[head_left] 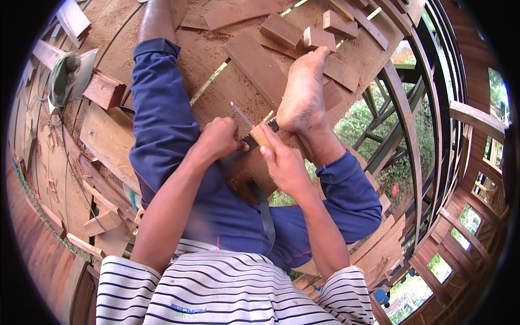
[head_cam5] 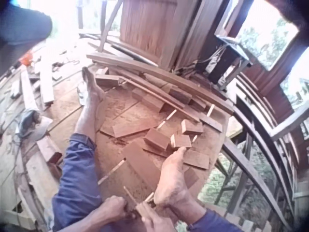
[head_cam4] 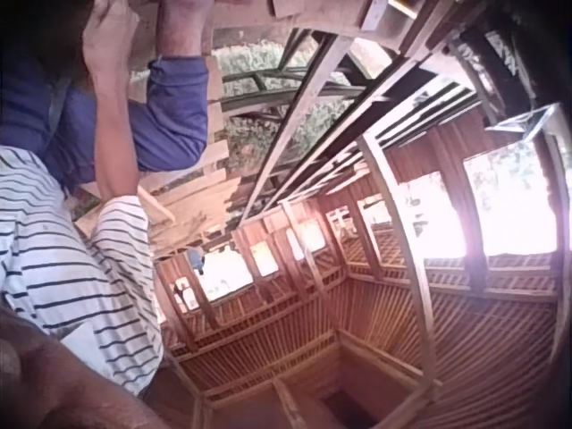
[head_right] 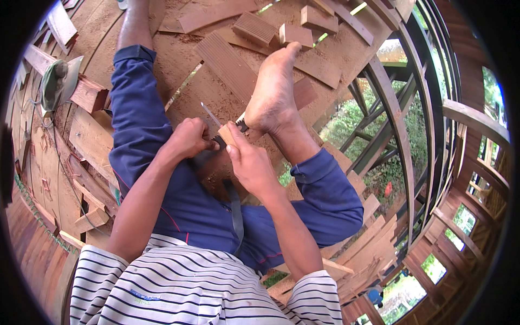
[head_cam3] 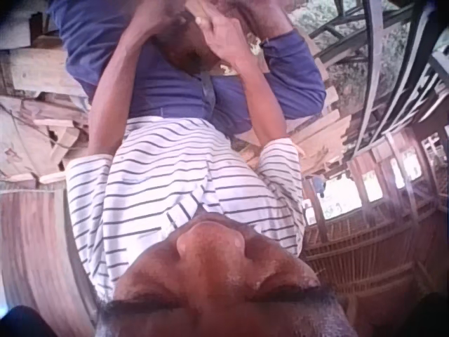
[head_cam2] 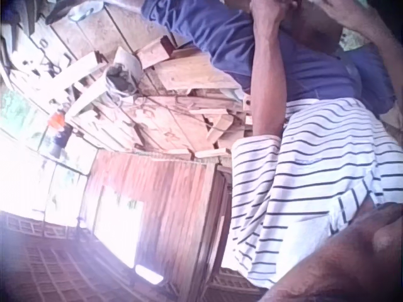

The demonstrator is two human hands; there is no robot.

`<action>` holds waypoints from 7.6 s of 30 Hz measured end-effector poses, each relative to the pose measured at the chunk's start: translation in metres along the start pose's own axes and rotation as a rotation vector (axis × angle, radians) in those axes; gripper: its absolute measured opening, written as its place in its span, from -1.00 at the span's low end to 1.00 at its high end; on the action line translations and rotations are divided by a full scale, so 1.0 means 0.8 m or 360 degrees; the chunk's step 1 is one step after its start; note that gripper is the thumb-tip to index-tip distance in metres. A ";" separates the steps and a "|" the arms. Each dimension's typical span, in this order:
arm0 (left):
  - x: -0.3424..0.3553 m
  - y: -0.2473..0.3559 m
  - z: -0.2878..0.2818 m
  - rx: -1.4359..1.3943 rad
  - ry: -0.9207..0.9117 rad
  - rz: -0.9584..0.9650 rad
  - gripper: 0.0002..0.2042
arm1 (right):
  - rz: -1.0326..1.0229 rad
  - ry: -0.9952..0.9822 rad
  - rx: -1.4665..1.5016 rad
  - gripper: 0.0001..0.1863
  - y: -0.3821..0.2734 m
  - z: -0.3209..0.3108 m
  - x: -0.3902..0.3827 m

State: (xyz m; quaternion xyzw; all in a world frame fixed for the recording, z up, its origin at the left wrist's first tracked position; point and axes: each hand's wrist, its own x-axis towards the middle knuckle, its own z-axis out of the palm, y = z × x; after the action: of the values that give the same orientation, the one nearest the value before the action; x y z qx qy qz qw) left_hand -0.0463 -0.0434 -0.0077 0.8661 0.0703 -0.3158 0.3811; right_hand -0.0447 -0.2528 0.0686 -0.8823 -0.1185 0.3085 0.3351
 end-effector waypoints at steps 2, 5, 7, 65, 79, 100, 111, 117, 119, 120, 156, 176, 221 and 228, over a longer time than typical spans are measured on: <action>-0.004 -0.005 0.012 -0.0011 0.0087 0.0077 -0.58 | -0.0246 0.0208 0.0168 -0.43 -0.002 -0.010 -0.013; 0.004 -0.005 0.009 -0.0020 0.0059 0.0010 -0.57 | -0.0421 0.0311 0.0085 -0.43 0.012 -0.013 -0.035; 0.003 -0.005 0.009 0.0004 0.0030 -0.0002 -0.58 | -0.0184 0.0108 0.0015 -0.44 0.012 -0.011 -0.062; 0.008 -0.004 0.005 -0.0010 -0.0038 -0.0021 -0.63 | 0.0203 -0.0079 -0.0352 -0.33 0.023 0.008 -0.084; 0.005 0.000 -0.001 -0.0044 -0.0063 -0.0002 -0.58 | -0.0394 0.0307 0.0110 -0.41 -0.007 0.009 -0.012; 0.014 -0.004 -0.002 -0.0017 -0.0135 -0.0028 -0.52 | -0.0133 0.0097 -0.0441 -0.36 0.040 0.027 -0.089; 0.014 -0.008 0.005 0.0012 -0.0063 0.0031 -0.60 | 0.0018 0.0009 -0.0719 -0.28 0.015 0.030 -0.098; 0.007 -0.009 0.011 -0.0011 0.0039 0.0100 -0.62 | 0.0016 -0.0043 -0.0681 -0.28 0.018 0.025 -0.098; 0.006 -0.008 0.009 -0.0030 -0.0012 0.0086 -0.62 | 0.0054 -0.0076 -0.0732 -0.28 0.012 0.021 -0.093; 0.005 -0.008 0.010 -0.0036 -0.0039 0.0080 -0.62 | 0.0072 -0.0106 -0.0756 -0.29 0.012 0.021 -0.088; 0.003 -0.004 -0.004 0.0039 -0.0114 -0.0115 -0.59 | -0.0163 0.0065 -0.0474 -0.35 0.048 0.015 -0.078; 0.009 -0.013 0.008 0.0016 0.0006 -0.0025 -0.62 | 0.0147 0.0054 0.0221 -0.41 -0.030 -0.001 -0.021; 0.009 -0.010 0.001 -0.0001 -0.0059 -0.0014 -0.62 | -0.0121 0.0040 -0.0299 -0.37 0.040 0.022 -0.076; 0.010 -0.010 -0.002 0.0027 -0.0107 -0.0056 -0.61 | -0.0201 0.0121 -0.0109 -0.39 0.033 0.017 -0.075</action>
State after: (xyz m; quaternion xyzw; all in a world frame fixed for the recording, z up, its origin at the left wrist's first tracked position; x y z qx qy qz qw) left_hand -0.0419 -0.0382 -0.0168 0.8569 0.0701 -0.3519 0.3702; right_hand -0.1002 -0.2907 0.0710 -0.8951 -0.1717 0.2489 0.3278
